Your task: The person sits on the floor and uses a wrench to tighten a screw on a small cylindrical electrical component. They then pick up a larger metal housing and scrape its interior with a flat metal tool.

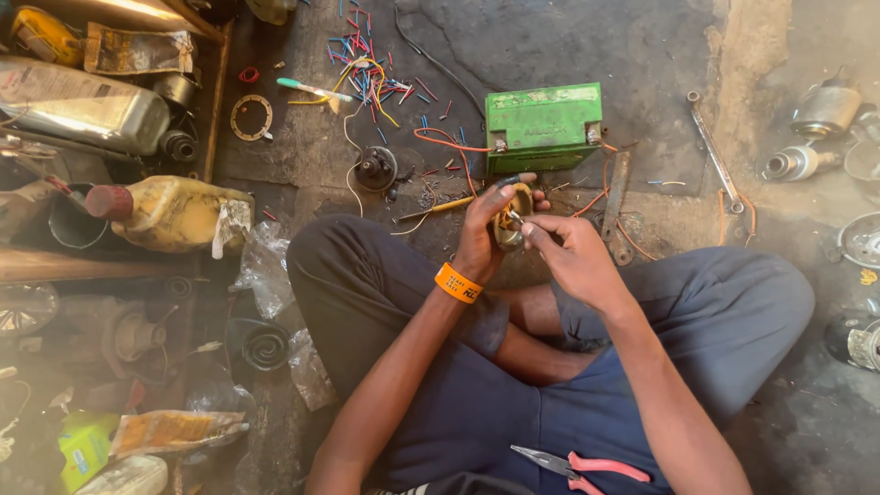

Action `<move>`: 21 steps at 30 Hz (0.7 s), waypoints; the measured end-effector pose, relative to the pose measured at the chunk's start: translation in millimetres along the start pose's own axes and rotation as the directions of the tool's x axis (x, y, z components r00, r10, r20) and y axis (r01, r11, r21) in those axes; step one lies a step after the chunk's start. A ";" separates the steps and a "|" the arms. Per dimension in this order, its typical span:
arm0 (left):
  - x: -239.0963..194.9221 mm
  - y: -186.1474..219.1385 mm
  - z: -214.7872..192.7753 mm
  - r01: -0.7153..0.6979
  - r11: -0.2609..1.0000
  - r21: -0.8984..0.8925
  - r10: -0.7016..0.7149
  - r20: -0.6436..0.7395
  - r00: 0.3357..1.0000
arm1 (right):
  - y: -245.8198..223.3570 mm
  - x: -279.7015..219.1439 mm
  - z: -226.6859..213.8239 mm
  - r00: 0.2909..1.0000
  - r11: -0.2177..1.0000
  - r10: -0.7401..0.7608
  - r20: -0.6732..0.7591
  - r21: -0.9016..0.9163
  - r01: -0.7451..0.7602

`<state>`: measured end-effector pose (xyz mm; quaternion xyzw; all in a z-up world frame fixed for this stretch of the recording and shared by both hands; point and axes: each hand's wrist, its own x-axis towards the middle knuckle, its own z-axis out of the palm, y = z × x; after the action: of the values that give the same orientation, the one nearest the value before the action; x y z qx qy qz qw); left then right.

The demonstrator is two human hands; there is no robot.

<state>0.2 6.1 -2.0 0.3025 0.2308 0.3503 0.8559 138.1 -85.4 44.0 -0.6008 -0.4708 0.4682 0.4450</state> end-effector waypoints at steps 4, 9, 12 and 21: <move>-3.8 0.0 1.4 -0.032 0.999 0.010 0.032 -0.005 0.999 | 6.9 -0.5 5.8 0.993 0.969 0.107 0.045 0.221 -0.114; -4.3 4.8 5.1 -0.062 0.998 -0.028 0.061 -0.016 0.998 | 7.6 1.0 11.9 0.995 0.968 0.104 0.003 0.229 -0.102; -6.8 7.5 6.8 -0.072 0.997 -0.026 0.071 -0.019 0.997 | 7.1 1.0 14.8 0.992 0.933 0.124 0.038 0.336 -0.129; -9.9 9.5 12.7 -0.100 0.995 0.019 0.099 0.033 0.995 | 5.1 0.3 9.2 0.949 0.753 0.222 0.226 0.578 -0.314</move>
<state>-2.9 -0.3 15.4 0.3279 0.2055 0.3853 0.8378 129.9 -85.1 37.5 -0.4521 -0.2354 0.6951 0.5070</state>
